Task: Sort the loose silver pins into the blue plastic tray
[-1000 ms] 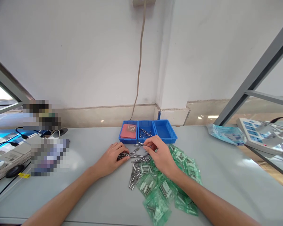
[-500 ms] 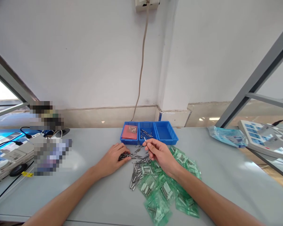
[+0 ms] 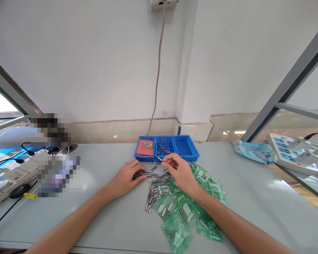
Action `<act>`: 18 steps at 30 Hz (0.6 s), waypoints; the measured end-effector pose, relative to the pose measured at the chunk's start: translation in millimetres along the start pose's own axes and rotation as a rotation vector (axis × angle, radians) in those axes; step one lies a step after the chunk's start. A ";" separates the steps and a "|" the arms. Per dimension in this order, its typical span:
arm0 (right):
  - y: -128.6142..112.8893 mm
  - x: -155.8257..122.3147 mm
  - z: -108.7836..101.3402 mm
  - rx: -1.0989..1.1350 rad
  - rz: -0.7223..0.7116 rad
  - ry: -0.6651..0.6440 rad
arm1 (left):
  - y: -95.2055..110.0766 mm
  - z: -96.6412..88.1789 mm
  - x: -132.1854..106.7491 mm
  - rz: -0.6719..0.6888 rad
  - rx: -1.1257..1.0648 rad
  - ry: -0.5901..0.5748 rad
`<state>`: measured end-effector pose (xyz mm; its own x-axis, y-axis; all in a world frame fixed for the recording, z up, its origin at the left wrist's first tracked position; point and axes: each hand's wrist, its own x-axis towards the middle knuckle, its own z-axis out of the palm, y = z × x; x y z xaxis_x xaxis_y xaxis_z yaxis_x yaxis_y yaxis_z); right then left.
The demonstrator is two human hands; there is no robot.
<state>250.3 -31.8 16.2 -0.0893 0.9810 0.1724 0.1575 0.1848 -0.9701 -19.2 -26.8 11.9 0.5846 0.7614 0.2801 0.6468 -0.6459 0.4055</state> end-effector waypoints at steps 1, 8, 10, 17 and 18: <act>0.7 0.4 -0.3 -0.027 -0.024 0.016 | 0.2 -0.1 0.0 -0.002 0.001 0.001; 3.3 1.4 -1.7 -0.030 -0.038 0.035 | -0.4 0.8 0.2 0.002 0.013 -0.004; 2.0 0.1 -1.4 0.016 -0.006 0.011 | -0.5 1.0 0.3 0.002 0.013 -0.004; -12.4 -3.4 -1.5 0.399 0.261 -0.167 | -0.1 1.0 -0.4 -0.002 0.023 -0.005; -13.3 -2.9 -2.1 0.444 0.278 -0.177 | -0.3 1.1 -0.6 -0.003 0.025 -0.007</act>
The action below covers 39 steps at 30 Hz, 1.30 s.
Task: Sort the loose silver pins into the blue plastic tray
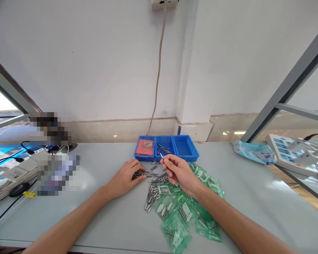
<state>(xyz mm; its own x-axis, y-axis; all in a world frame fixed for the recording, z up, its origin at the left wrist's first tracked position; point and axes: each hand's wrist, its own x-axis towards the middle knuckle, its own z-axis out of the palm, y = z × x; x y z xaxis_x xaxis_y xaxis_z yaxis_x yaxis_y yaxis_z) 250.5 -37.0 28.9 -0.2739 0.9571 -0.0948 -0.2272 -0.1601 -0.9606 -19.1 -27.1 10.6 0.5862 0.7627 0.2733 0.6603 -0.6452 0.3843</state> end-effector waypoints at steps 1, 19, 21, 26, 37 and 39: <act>-0.7 0.5 -0.5 0.037 0.011 -0.011 | -0.2 0.2 -0.2 0.001 0.001 -0.002; 8.3 7.7 -8.8 -0.027 0.002 0.084 | -1.2 1.3 0.4 -0.001 -0.003 0.005; 8.8 8.5 -8.9 -0.046 -0.013 0.102 | -0.8 1.2 0.6 -0.004 -0.004 0.004; 5.6 8.2 -7.2 -0.060 -0.030 0.143 | -0.9 1.1 0.7 -0.002 -0.005 0.001; 4.6 9.6 -8.9 -0.057 -0.042 0.165 | -0.7 0.5 -0.4 0.000 -0.001 -0.001; 3.9 8.8 -8.7 -0.059 -0.042 0.167 | -0.2 0.0 -0.5 -0.006 -0.002 -0.006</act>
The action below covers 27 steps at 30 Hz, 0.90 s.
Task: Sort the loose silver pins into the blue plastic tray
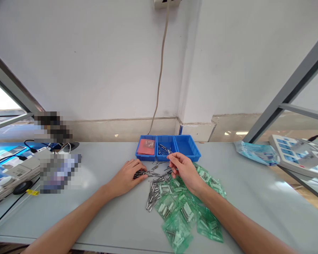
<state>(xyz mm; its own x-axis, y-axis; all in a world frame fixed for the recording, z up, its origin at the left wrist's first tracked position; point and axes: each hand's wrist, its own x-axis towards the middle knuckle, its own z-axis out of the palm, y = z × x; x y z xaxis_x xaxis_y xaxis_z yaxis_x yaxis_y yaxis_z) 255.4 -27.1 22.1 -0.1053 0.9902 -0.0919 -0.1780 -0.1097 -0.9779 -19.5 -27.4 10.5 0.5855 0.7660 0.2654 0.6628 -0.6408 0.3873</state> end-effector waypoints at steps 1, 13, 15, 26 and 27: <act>-0.5 -0.5 0.2 -0.001 0.002 0.003 | 0.2 -0.1 -0.1 -0.001 -0.001 -0.001; -6.5 -4.2 4.1 0.032 0.002 0.014 | -0.7 0.1 0.7 0.004 -0.008 0.006; -7.4 -5.2 4.8 0.047 -0.027 0.006 | -0.9 0.1 0.5 0.004 -0.008 0.007; 12.3 -6.0 0.1 -0.962 -0.508 -0.143 | 2.6 -1.8 1.0 0.012 -0.003 0.021; 13.4 -7.4 0.8 -1.059 -0.550 -0.175 | 2.9 -1.8 1.1 0.010 0.001 0.020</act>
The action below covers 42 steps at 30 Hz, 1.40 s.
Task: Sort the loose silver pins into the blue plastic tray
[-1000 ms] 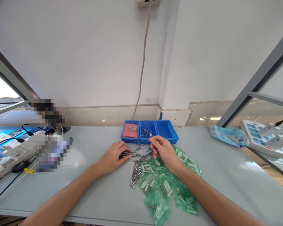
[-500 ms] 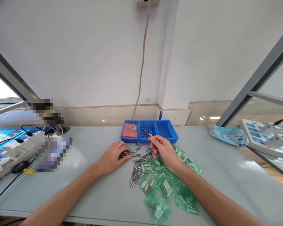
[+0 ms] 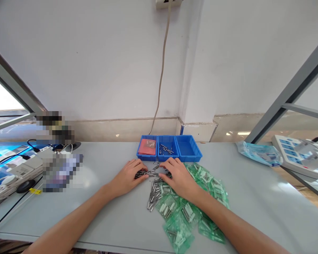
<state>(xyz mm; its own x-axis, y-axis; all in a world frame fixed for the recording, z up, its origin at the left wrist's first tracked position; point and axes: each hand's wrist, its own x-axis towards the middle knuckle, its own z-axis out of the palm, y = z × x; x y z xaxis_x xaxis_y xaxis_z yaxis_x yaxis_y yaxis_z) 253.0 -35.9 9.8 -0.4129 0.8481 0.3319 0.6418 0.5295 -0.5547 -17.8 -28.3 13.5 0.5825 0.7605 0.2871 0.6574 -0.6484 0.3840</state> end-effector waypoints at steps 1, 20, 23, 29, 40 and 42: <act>-1.0 -1.0 0.8 -0.070 -0.029 -0.028 | 0.2 0.1 0.1 0.000 0.004 0.000; -0.2 -0.9 3.6 -0.235 -0.044 -0.103 | -1.0 4.6 -0.5 0.007 0.011 -0.004; -0.3 -1.3 4.0 -0.259 -0.060 -0.091 | -0.5 4.3 -0.6 0.009 0.020 -0.005; -2.3 -1.9 5.1 -0.290 -0.040 -0.096 | -0.6 5.0 -1.1 0.010 0.033 -0.009; -0.5 -2.2 5.5 -0.275 -0.041 -0.092 | 0.0 5.2 -0.9 0.015 0.033 0.001; 0.0 -2.2 6.6 -0.284 -0.037 -0.088 | 0.1 5.3 -0.8 0.014 0.038 -0.001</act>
<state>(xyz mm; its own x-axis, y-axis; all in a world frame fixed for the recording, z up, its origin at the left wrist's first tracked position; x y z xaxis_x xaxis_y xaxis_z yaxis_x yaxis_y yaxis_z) 249.7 -37.9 4.1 -0.4859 0.8301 0.2736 0.7753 0.5539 -0.3035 -15.7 -29.1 8.6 0.5922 0.7511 0.2918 0.6666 -0.6601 0.3463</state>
